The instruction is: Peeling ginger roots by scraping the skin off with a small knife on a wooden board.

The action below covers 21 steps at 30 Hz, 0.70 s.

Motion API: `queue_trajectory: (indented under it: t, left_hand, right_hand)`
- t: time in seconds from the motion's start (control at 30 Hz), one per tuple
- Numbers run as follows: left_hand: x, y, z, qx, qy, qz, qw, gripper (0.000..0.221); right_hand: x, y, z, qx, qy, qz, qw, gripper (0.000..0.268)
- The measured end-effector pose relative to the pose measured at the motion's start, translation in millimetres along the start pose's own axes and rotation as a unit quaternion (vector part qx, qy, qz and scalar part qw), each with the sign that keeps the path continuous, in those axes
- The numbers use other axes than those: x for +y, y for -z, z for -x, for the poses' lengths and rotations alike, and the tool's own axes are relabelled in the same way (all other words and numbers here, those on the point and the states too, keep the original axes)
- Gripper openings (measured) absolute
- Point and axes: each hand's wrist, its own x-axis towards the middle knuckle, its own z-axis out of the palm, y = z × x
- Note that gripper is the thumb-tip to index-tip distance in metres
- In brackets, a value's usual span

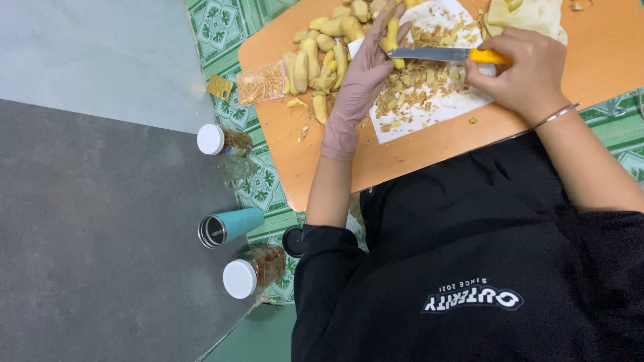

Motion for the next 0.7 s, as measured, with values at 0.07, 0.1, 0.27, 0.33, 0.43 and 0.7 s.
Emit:
queue_trajectory:
  t: [0.07, 0.1, 0.27, 0.33, 0.43, 0.7]
  left_hand:
    - [0, -1, -1, 0.000, 0.008, -0.022, 1.000, 0.065]
    - [1, -3, 0, 0.000, 0.008, -0.022, 1.000, 0.065]
    - [6, -12, 2, 0.010, 0.016, -0.070, 0.997, 0.064]
    - [4, -8, 0, 0.019, 0.018, -0.078, 0.997, 0.064]
    - [2, -5, -1, 0.011, 0.009, -0.075, 0.997, 0.062]
    - [3, -6, 0, 0.002, -0.002, -0.052, 0.999, 0.059]
  right_hand:
    - [-1, 1, 0, 0.011, -0.001, -0.006, 1.000, 0.017]
    - [0, 0, 0, 0.011, -0.001, -0.005, 1.000, 0.017]
    - [4, -5, 2, 0.007, 0.014, 0.042, 0.999, 0.018]
    - [4, -5, 2, 0.007, 0.012, 0.044, 0.999, 0.018]
    - [2, -3, 1, 0.012, 0.009, 0.040, 0.999, 0.018]
    - [0, -2, 1, 0.013, 0.001, 0.031, 0.999, 0.019]
